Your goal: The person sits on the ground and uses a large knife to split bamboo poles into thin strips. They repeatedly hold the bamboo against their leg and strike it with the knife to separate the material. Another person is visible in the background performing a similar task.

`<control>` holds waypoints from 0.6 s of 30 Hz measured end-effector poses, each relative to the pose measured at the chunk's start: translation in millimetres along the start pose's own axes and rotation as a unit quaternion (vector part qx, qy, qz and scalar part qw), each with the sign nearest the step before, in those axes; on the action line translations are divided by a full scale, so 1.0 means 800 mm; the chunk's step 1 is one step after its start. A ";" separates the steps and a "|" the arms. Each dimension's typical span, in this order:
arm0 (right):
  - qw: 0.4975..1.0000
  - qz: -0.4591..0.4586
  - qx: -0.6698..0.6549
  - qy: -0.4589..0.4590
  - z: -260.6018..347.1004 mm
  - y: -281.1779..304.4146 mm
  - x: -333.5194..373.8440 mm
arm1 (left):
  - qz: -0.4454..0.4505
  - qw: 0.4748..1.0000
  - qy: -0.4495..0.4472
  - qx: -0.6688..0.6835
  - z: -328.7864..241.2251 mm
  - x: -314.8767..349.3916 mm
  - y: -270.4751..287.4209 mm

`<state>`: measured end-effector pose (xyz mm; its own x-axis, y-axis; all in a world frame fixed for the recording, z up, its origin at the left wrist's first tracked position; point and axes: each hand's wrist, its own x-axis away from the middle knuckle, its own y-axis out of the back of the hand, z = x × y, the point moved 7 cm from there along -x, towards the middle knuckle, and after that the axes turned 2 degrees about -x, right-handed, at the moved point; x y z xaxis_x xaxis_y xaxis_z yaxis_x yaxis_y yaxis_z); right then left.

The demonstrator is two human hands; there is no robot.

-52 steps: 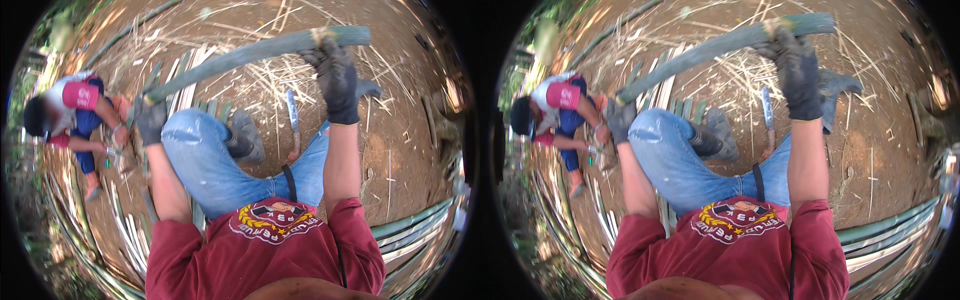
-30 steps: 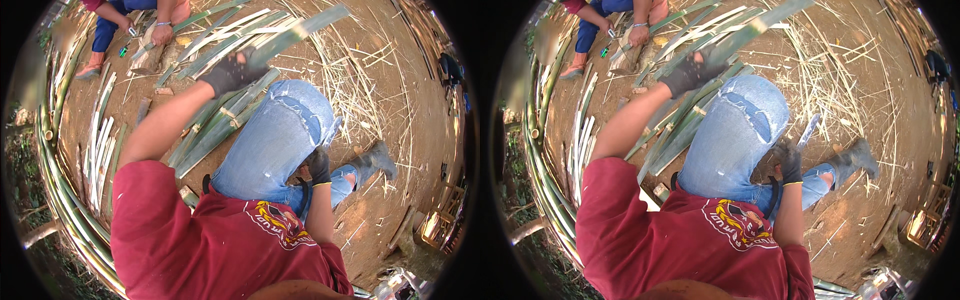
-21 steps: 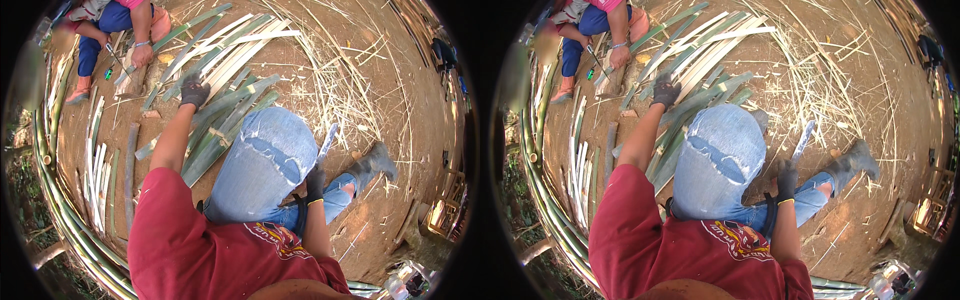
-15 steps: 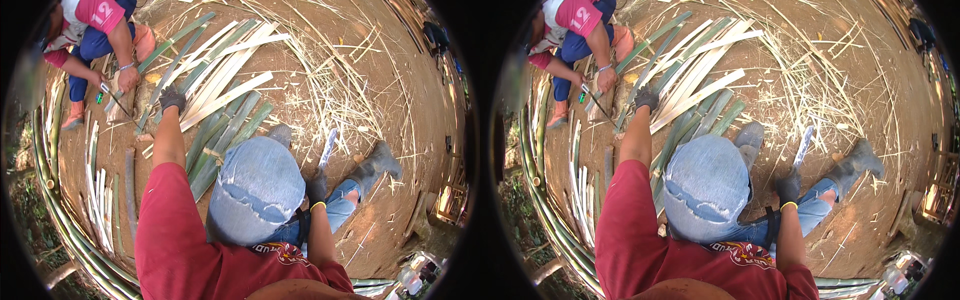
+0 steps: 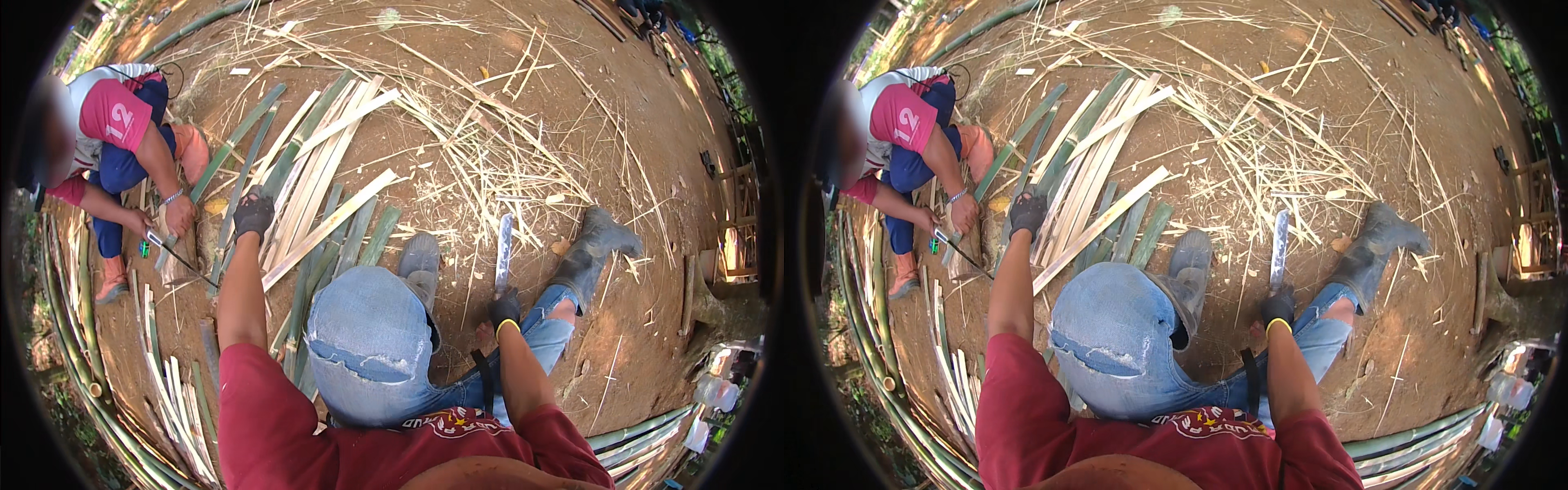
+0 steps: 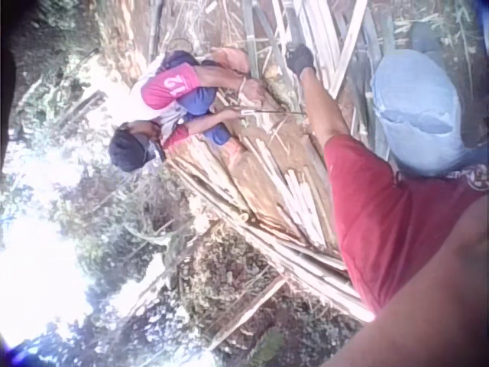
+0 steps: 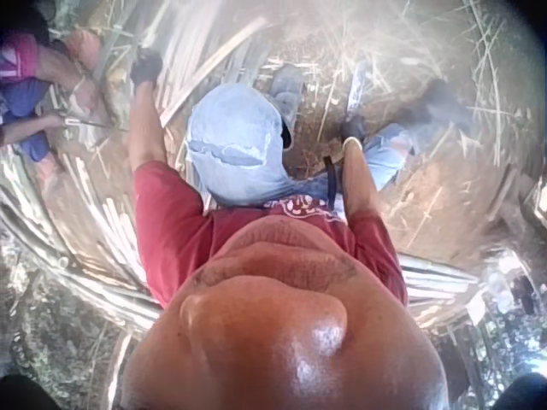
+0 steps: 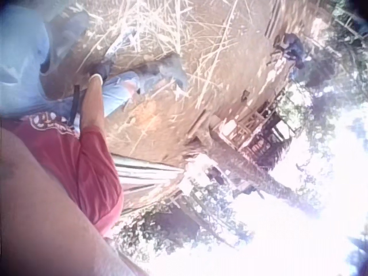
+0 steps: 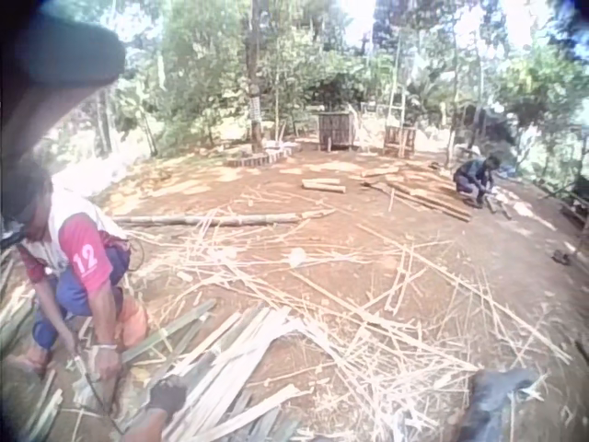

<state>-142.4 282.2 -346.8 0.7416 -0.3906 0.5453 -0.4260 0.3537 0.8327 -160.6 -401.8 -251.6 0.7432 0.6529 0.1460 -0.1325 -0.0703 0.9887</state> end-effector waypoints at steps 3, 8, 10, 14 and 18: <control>0.999 0.017 -0.048 -0.005 -0.004 0.001 -0.006 | -0.039 0.998 -0.042 0.034 0.001 0.017 0.037; 0.949 0.034 -0.301 0.085 -0.052 -0.100 -0.109 | -0.002 0.840 -0.081 0.536 -0.100 0.082 0.137; 0.775 0.204 -0.593 0.077 0.003 -0.064 -0.064 | 0.016 0.794 -0.104 0.599 -0.115 0.100 0.164; 0.542 0.263 -0.791 0.105 0.032 0.060 0.015 | 0.042 0.759 -0.250 0.600 -0.213 0.157 0.246; 0.530 0.213 -0.814 0.109 0.009 0.118 0.066 | 0.171 0.760 -0.340 0.527 -0.267 0.231 0.337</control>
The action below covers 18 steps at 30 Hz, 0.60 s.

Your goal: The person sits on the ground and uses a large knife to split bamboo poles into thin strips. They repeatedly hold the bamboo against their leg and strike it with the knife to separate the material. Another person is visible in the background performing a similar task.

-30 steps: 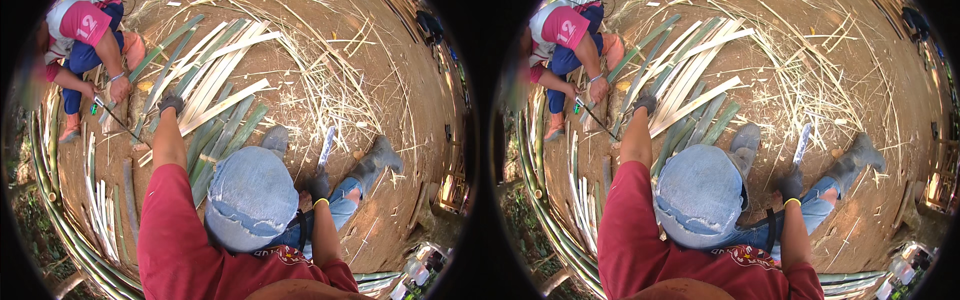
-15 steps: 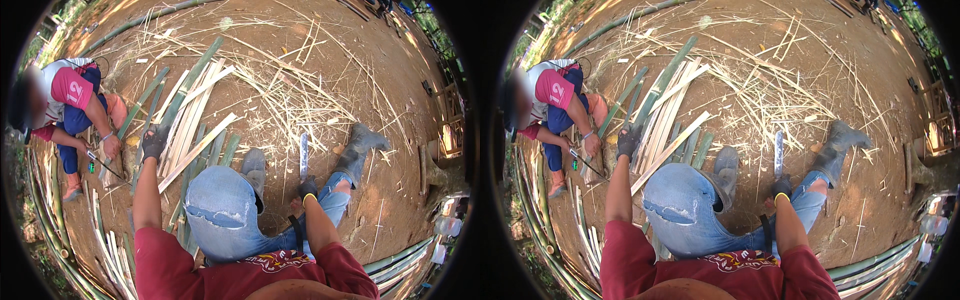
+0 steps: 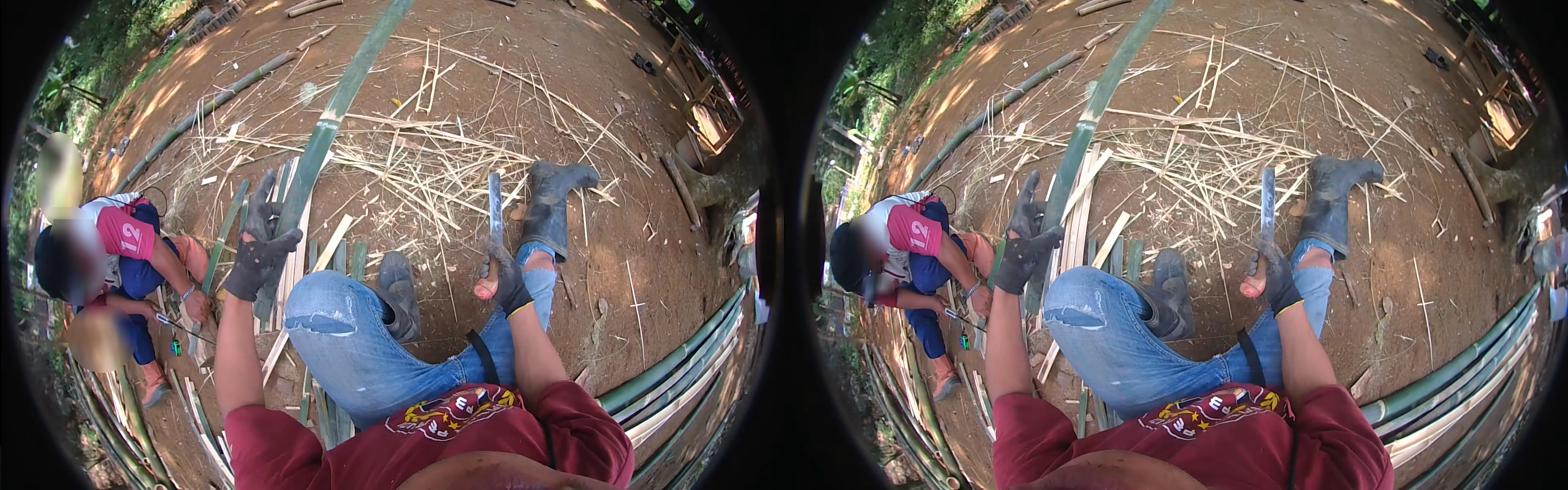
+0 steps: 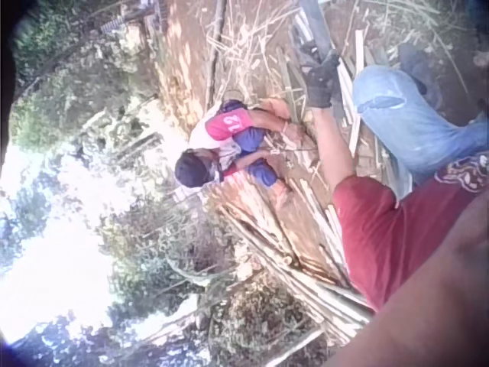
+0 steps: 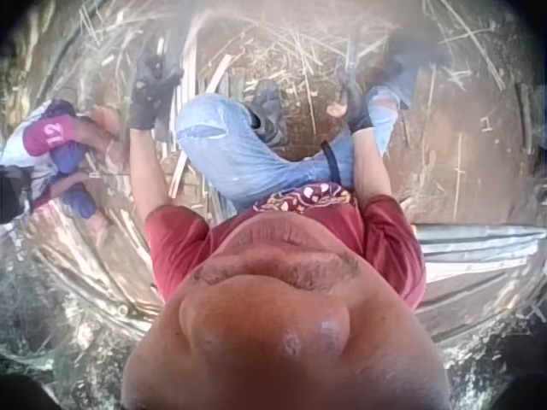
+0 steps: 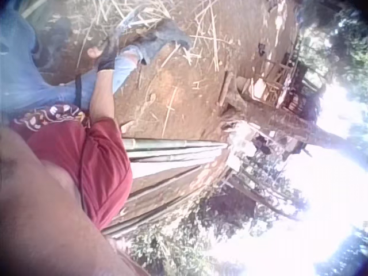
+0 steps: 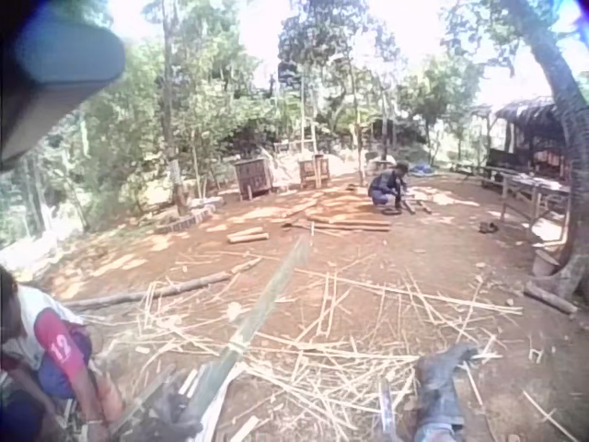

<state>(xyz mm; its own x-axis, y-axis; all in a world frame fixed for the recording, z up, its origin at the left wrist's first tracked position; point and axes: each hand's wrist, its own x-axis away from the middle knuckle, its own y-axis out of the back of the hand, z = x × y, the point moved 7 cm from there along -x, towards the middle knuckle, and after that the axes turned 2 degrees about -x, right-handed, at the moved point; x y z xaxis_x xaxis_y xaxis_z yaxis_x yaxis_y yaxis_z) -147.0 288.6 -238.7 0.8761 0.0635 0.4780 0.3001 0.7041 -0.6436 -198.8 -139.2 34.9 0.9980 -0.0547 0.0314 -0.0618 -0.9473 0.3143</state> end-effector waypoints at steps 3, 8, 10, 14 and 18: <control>0.997 0.067 -0.040 -0.001 0.008 -0.019 0.010 | 0.102 0.994 0.037 -0.029 -0.049 -0.002 -0.017; 0.999 0.004 0.038 0.018 0.015 -0.045 0.061 | 0.243 0.963 0.107 -0.045 -0.082 0.013 -0.078; 0.998 0.003 0.065 0.021 0.025 -0.056 0.071 | 0.290 0.937 0.195 -0.022 -0.088 0.022 -0.098; 1.000 0.012 0.016 0.011 0.025 -0.074 0.089 | 0.342 0.892 0.295 -0.021 -0.099 0.044 -0.139; 0.998 0.008 0.060 0.012 0.019 -0.094 0.093 | 0.364 0.920 0.137 0.044 -0.083 0.054 -0.168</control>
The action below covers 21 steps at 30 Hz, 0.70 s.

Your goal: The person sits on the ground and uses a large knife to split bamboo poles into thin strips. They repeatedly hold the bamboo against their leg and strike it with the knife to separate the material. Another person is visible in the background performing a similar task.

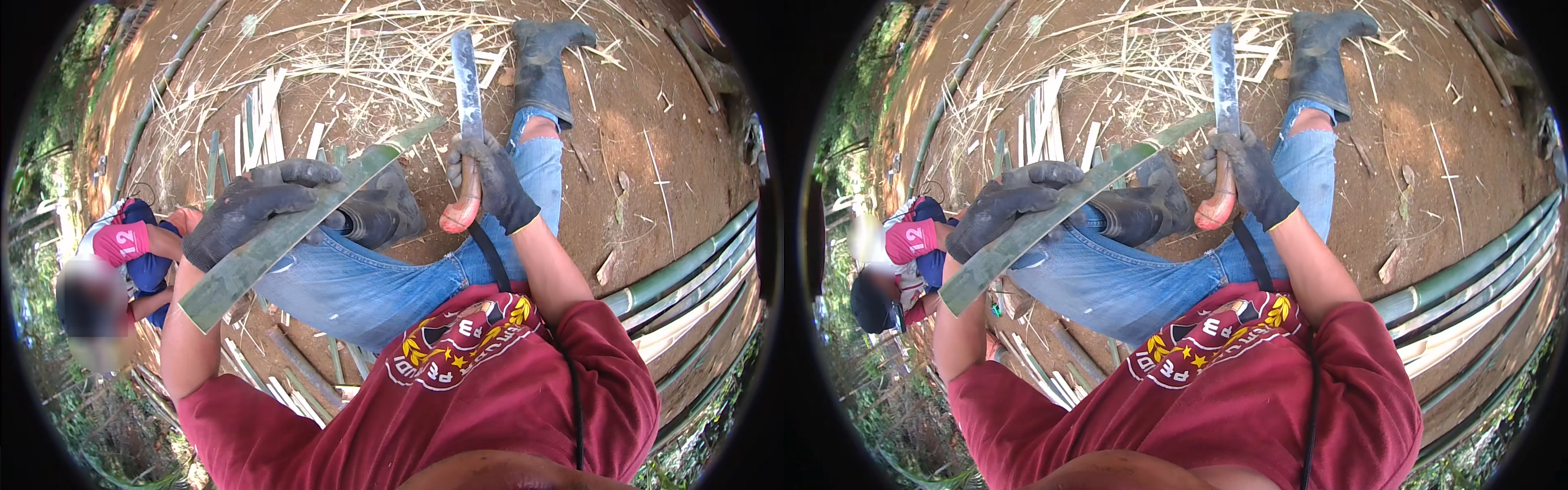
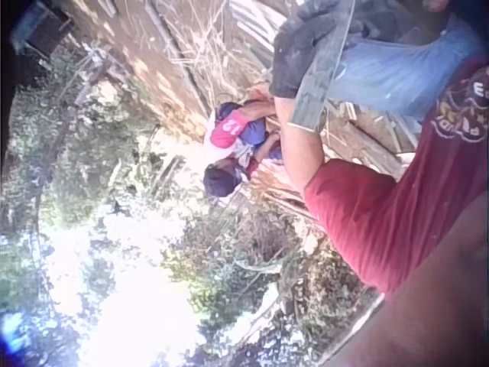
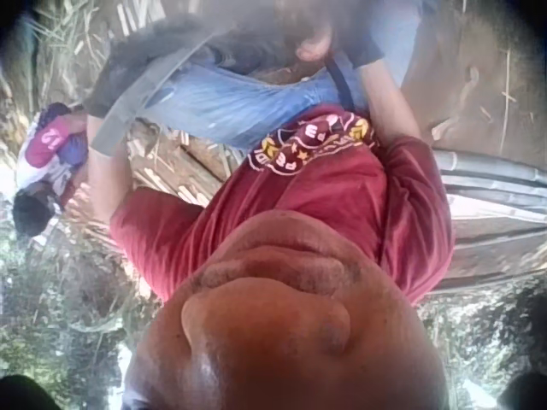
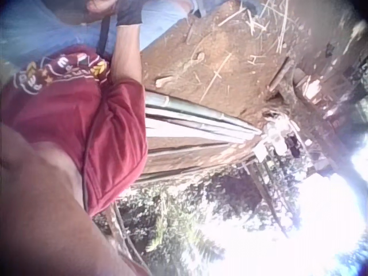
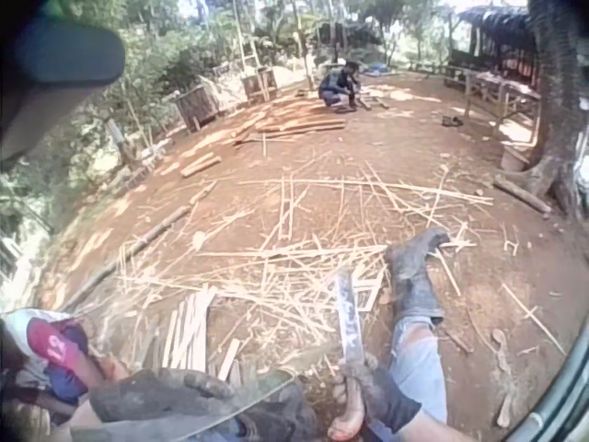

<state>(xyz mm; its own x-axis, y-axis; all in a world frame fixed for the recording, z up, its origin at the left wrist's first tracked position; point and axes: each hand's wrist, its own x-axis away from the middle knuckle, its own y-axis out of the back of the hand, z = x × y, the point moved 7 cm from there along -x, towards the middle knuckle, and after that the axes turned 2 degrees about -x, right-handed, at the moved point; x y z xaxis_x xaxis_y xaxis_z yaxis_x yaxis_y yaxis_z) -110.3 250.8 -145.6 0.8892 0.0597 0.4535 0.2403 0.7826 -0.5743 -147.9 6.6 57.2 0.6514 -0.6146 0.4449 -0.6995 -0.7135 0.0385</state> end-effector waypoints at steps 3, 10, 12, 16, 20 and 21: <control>0.994 0.016 0.106 -0.008 -0.010 0.010 -0.002 | -0.004 0.988 0.150 -0.022 0.019 0.003 -0.007; 0.836 -0.012 0.508 0.206 0.012 -0.054 0.009 | -0.121 0.956 0.249 0.093 0.027 -0.018 0.012; 0.788 0.011 0.572 0.228 0.003 -0.085 0.021 | -0.112 0.957 0.255 0.077 0.031 -0.016 0.025; 0.659 0.031 0.694 0.289 -0.020 -0.110 0.028 | -0.114 0.960 0.238 0.090 0.039 -0.018 0.026; 0.701 0.015 0.684 0.201 -0.040 -0.069 -0.003 | -0.120 0.955 0.233 0.139 0.052 -0.019 0.030; 0.712 0.017 0.669 0.215 -0.039 -0.063 -0.009 | -0.128 0.955 0.217 0.155 0.053 -0.020 0.030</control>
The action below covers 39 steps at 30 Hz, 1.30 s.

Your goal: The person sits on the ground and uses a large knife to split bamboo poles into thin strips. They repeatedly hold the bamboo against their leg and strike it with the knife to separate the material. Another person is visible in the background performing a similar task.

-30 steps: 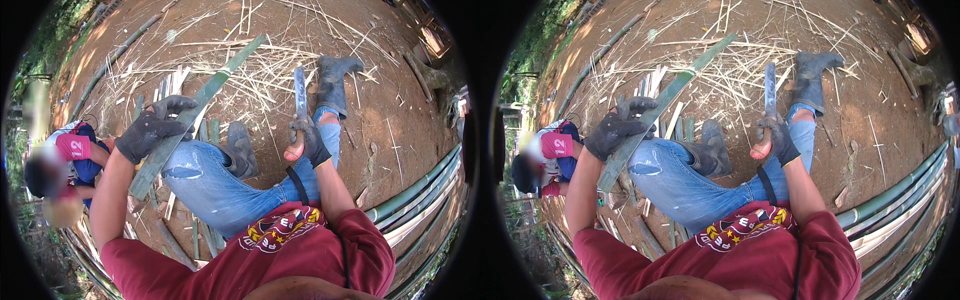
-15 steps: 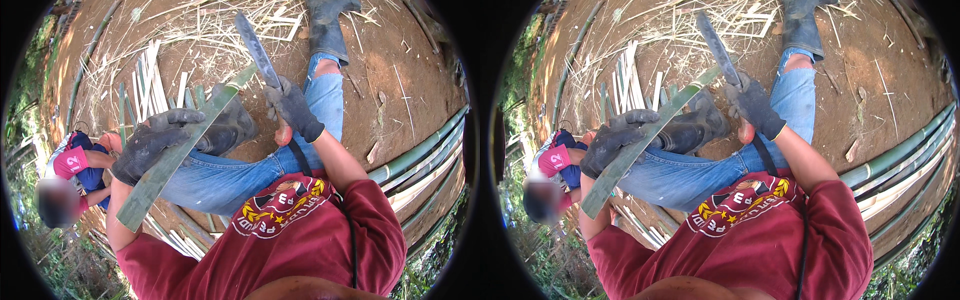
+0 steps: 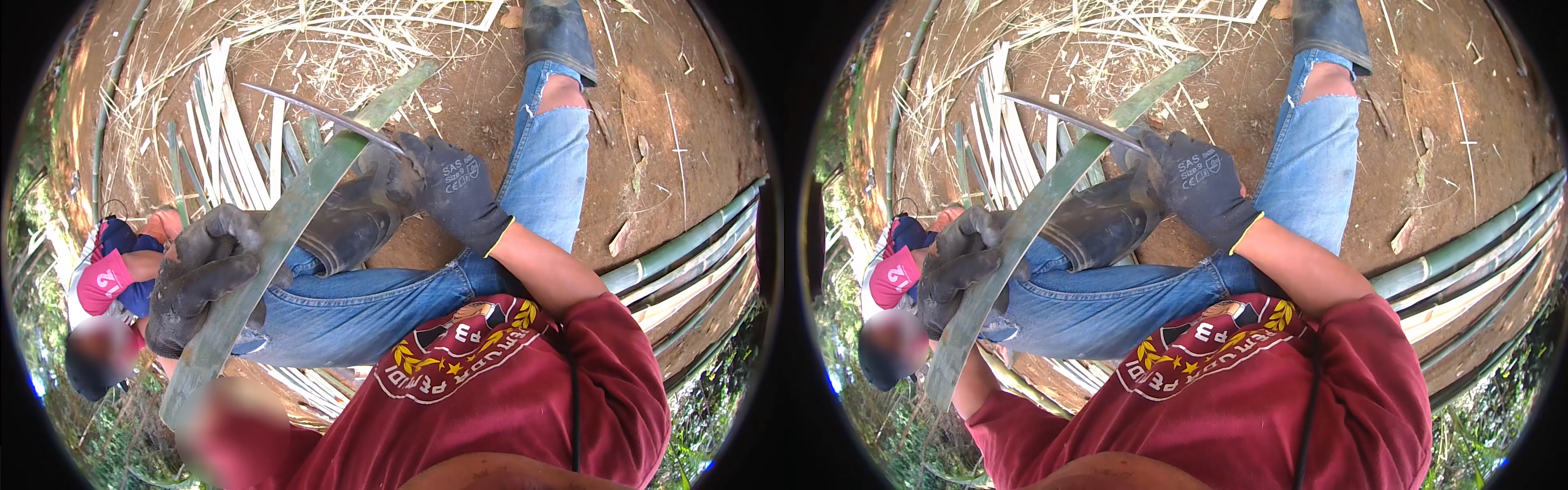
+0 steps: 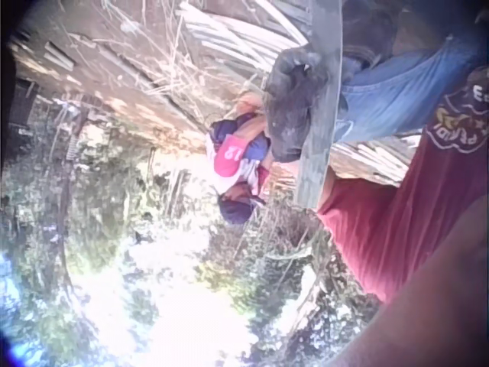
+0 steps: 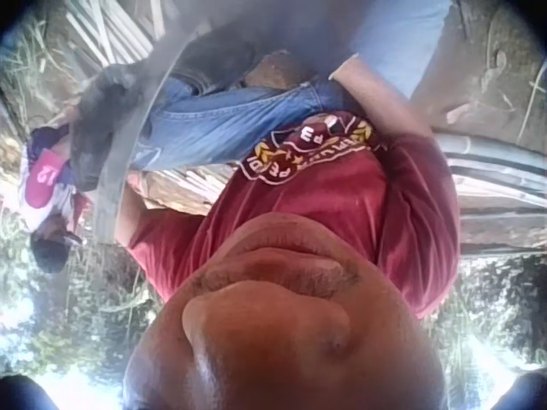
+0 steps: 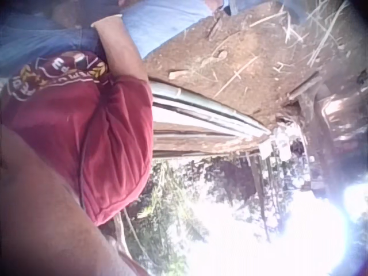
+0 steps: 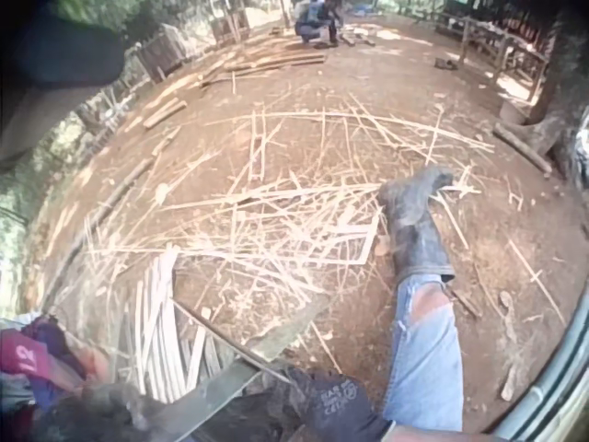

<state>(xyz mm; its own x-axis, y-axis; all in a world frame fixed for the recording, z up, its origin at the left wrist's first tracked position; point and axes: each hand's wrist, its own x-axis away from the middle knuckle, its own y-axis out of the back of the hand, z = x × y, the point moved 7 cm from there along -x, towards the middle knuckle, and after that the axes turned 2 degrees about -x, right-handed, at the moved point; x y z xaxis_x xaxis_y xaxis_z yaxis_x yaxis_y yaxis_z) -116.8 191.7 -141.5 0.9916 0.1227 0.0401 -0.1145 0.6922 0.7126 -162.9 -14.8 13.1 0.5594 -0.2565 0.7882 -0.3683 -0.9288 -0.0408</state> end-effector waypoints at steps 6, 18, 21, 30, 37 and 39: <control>0.997 0.041 0.060 -0.020 0.002 -0.007 0.000 | 0.020 0.998 -0.008 0.054 -0.003 0.001 0.003; 0.991 0.015 0.049 -0.123 -0.055 -0.024 -0.004 | 0.016 0.998 0.004 0.058 -0.002 -0.001 0.005; 0.994 0.007 0.005 -0.108 -0.029 -0.021 0.006 | 0.027 0.999 -0.001 0.036 -0.007 -0.009 0.004; 0.997 0.056 0.026 -0.049 -0.035 -0.021 -0.004 | 0.007 1.000 0.005 -0.009 0.006 0.011 -0.011; 0.997 0.046 0.045 -0.052 -0.036 -0.004 -0.029 | 0.074 0.997 -0.003 -0.033 0.008 -0.002 -0.008; 0.993 0.101 0.043 -0.040 -0.028 -0.005 -0.020 | 0.081 0.996 0.001 -0.026 0.005 -0.005 -0.008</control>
<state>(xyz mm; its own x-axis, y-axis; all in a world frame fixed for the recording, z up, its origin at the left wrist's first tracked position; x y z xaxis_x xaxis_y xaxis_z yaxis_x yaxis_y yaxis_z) -133.4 202.9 -160.7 0.9511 0.1928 0.2414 -0.3089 0.5953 0.7418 -159.8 -9.3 7.3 0.4877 -0.4014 0.7753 -0.4911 -0.8603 -0.1364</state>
